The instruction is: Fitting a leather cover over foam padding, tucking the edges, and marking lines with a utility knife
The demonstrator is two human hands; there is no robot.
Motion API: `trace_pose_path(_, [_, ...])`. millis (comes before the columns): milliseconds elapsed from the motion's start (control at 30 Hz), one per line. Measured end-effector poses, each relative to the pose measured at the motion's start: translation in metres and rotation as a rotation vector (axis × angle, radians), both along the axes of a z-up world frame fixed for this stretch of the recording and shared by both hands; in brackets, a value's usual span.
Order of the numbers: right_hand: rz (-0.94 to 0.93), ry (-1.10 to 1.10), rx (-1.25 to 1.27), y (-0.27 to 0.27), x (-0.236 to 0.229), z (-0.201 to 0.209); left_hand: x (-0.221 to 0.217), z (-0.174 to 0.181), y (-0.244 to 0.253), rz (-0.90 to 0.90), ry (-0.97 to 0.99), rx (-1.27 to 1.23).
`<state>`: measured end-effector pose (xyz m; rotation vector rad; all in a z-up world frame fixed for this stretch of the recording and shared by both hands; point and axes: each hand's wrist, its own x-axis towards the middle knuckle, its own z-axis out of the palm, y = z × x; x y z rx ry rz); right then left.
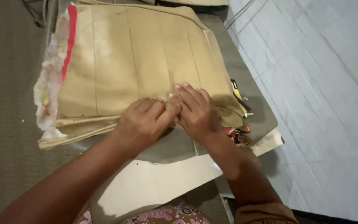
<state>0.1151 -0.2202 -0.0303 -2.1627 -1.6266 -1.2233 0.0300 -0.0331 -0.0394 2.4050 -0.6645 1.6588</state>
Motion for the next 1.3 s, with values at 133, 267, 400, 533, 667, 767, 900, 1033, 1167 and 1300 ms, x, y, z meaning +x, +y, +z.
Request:
trace_pose_path(133, [-0.046, 0.076, -0.092, -0.007, 0.003, -0.006, -0.038, -0.002, 0.03, 0.077, 0.032, 0.073])
trace_pose_path(267, [-0.041, 0.088, -0.091, -0.012, 0.01, -0.018, -0.062, 0.005, 0.053, 0.141, 0.102, 0.105])
trace_pose_path(400, [-0.102, 0.065, -0.099, 0.011, -0.007, 0.0, -0.048, -0.022, 0.063, 0.152, 0.091, 0.101])
trace_pose_path(533, [0.015, 0.052, -0.109, 0.044, -0.012, 0.0, -0.042, -0.025, 0.068, 0.097, 0.083, 0.093])
trace_pose_path(667, [0.062, 0.125, -0.199, 0.05, -0.03, 0.008, -0.045, -0.022, 0.073, -0.025, 0.095, 0.114])
trace_pose_path(767, [0.043, 0.136, -0.191, 0.053, -0.029, 0.009, -0.055, -0.021, 0.075, 0.052, 0.122, 0.14])
trace_pose_path(900, [0.034, 0.108, -0.168, 0.055, -0.028, -0.005, -0.064, -0.017, 0.067, 0.145, 0.146, 0.166])
trace_pose_path(1033, [-0.024, 0.058, -0.068, 0.068, -0.045, -0.017, -0.066, -0.027, 0.065, 0.092, 0.081, 0.119])
trace_pose_path(1167, [-0.067, -0.061, 0.022, 0.084, -0.055, -0.02, -0.062, -0.048, 0.068, 0.066, 0.109, 0.078])
trace_pose_path(1300, [-0.032, -0.096, 0.044, 0.084, -0.052, -0.016, -0.057, -0.042, 0.076, 0.051, 0.178, 0.108])
